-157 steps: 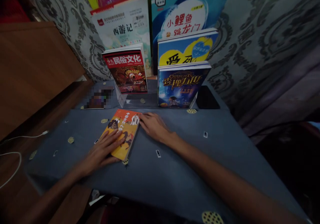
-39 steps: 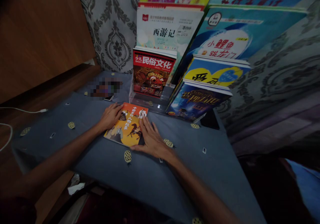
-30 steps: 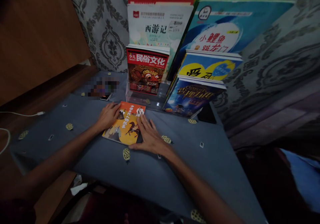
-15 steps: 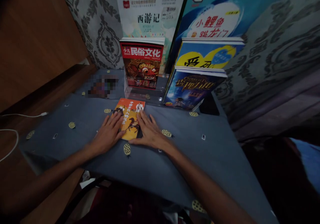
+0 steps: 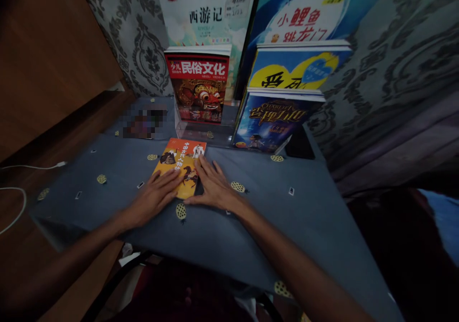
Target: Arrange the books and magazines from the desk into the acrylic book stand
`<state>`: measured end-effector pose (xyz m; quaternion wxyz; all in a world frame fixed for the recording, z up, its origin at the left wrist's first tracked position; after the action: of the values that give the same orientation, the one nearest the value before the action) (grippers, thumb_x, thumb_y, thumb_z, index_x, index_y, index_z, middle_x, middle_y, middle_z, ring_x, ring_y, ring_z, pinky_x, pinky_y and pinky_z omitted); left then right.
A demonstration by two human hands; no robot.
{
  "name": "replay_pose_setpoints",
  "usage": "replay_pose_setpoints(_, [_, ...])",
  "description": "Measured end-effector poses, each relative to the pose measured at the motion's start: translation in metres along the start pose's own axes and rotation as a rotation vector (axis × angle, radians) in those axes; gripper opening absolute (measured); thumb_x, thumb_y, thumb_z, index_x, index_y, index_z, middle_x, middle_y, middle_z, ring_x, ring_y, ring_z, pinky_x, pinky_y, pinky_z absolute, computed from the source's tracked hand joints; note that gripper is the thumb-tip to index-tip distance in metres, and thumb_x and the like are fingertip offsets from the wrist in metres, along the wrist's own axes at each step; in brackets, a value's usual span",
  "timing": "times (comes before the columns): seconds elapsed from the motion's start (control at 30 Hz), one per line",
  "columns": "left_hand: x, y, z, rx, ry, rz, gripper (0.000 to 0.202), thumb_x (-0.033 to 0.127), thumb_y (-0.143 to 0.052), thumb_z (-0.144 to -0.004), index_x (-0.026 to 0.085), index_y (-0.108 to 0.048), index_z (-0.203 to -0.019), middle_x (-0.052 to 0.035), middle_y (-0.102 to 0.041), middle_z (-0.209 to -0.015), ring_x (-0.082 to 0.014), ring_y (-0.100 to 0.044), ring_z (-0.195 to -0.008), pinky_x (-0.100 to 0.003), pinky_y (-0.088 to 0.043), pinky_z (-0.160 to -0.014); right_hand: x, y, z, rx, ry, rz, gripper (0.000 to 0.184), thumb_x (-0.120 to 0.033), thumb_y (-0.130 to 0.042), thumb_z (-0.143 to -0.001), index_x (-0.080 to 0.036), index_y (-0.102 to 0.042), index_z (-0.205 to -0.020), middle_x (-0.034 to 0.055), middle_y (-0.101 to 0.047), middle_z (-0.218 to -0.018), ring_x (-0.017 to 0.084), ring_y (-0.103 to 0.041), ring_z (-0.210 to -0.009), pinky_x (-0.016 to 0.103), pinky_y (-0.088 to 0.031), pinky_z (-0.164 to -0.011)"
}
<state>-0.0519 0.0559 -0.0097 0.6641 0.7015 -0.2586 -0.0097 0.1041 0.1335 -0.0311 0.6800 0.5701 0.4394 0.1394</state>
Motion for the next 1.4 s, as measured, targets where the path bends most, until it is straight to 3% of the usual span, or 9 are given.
replay_pose_setpoints(0.2, [-0.066, 0.022, -0.019, 0.131, 0.283, 0.201, 0.054, 0.041, -0.048, -0.098, 0.014, -0.051, -0.145, -0.0149, -0.051, -0.153, -0.0288, -0.047, -0.143, -0.045, -0.038, -0.119, 0.001, 0.001, 0.000, 0.010, -0.005, -0.053, 0.131, -0.087, -0.063, -0.069, -0.013, -0.010, -0.164, 0.0209, -0.007, -0.170, 0.039, -0.006, -0.157, 0.061, -0.010, -0.126])
replay_pose_setpoints(0.37, [-0.089, 0.029, -0.032, 0.269, 0.518, 0.796, 0.052, 0.040, -0.065, -0.088, 0.014, -0.060, -0.133, -0.0133, -0.070, -0.129, -0.0278, -0.068, -0.116, -0.038, -0.056, -0.097, 0.002, 0.001, 0.003, 0.014, -0.004, -0.104, 0.131, -0.083, -0.068, -0.069, -0.017, -0.008, -0.164, 0.0209, -0.007, -0.170, 0.038, -0.006, -0.157, 0.062, -0.012, -0.125])
replay_pose_setpoints(0.53, [-0.098, 0.011, -0.028, 0.309, 0.827, 1.288, 0.040, 0.031, -0.081, -0.077, 0.015, -0.065, -0.110, -0.0104, -0.077, -0.099, -0.0205, -0.074, -0.084, -0.027, -0.058, -0.067, 0.012, 0.003, 0.012, -0.077, -0.034, -0.252, 0.133, -0.079, -0.074, -0.067, -0.016, -0.008, -0.164, 0.0204, 0.001, -0.170, 0.038, -0.003, -0.157, 0.057, -0.019, -0.125])
replay_pose_setpoints(0.67, [-0.077, -0.006, -0.033, 0.113, 0.752, 1.492, 0.035, 0.031, -0.088, -0.068, 0.013, -0.070, -0.092, -0.0083, -0.078, -0.083, -0.0201, -0.074, -0.071, -0.027, -0.058, -0.064, 0.011, 0.009, 0.018, -0.109, -0.018, -0.386, 0.130, -0.077, -0.075, -0.067, -0.019, -0.012, -0.164, 0.0183, 0.003, -0.171, 0.037, -0.003, -0.157, 0.056, -0.018, -0.125])
replay_pose_setpoints(0.8, [-0.057, -0.004, -0.034, 0.099, 0.626, 1.600, 0.042, 0.036, -0.092, -0.063, 0.013, -0.072, -0.092, -0.0109, -0.078, -0.086, -0.0244, -0.076, -0.076, -0.030, -0.059, -0.069, 0.012, 0.016, 0.019, 0.051, -0.108, -0.556, 0.105, -0.076, -0.060, -0.083, -0.019, -0.022, -0.163, 0.0173, -0.007, -0.171, 0.034, -0.006, -0.157, 0.056, -0.015, -0.126])
replay_pose_setpoints(0.97, [-0.025, 0.035, -0.040, 0.135, 0.404, 1.619, 0.054, 0.043, -0.093, -0.063, 0.013, -0.074, -0.104, -0.0133, -0.078, -0.101, -0.0270, -0.076, -0.087, -0.031, -0.058, -0.078, -0.004, 0.026, 0.009, 0.182, -0.025, -1.113, 0.082, -0.069, -0.065, -0.083, -0.024, -0.045, -0.148, 0.0142, -0.060, -0.145, 0.036, -0.057, -0.133, 0.059, -0.048, -0.108])
replay_pose_setpoints(1.03, [-0.013, 0.055, -0.044, 0.129, 0.303, 1.599, 0.054, 0.043, -0.090, -0.068, 0.015, -0.073, -0.111, -0.0128, -0.078, -0.108, -0.0276, -0.075, -0.095, -0.032, -0.057, -0.085, -0.010, 0.038, 0.006, 0.202, 0.025, -1.230, 0.072, -0.065, -0.071, -0.080, -0.025, -0.052, -0.137, 0.0116, -0.069, -0.132, 0.033, -0.068, -0.117, 0.054, -0.054, -0.102])
replay_pose_setpoints(1.2, [-0.006, 0.081, -0.048, 0.143, 0.053, 1.555, 0.046, 0.040, -0.087, -0.072, 0.019, -0.074, -0.111, -0.0096, -0.076, -0.114, -0.0281, -0.070, -0.109, -0.035, -0.051, -0.097, -0.014, 0.079, 0.019, 0.380, 0.109, -1.098, 0.057, -0.052, -0.072, -0.087, -0.027, -0.051, -0.133, 0.0094, -0.067, -0.132, 0.027, -0.066, -0.120, 0.043, -0.055, -0.101])
replay_pose_setpoints(1.4, [-0.034, 0.035, -0.028, 0.191, 0.268, 1.537, 0.036, 0.026, -0.080, -0.065, 0.018, -0.076, -0.100, -0.0061, -0.078, -0.100, -0.0275, -0.070, -0.102, -0.036, -0.049, -0.096, -0.011, 0.057, 0.047, 0.421, 0.046, -0.687, 0.042, -0.050, -0.058, -0.095, -0.026, -0.061, -0.131, 0.0092, -0.070, -0.127, 0.031, -0.062, -0.123, 0.049, -0.050, -0.108])
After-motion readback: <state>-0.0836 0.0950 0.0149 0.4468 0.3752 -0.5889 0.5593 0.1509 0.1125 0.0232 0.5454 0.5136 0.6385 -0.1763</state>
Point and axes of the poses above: each hand's wrist, its own z-axis away from the middle knuckle, its own y-axis out of the back of the hand, x = y × z, the point moved 7 cm from there along -z, towards the middle knuckle
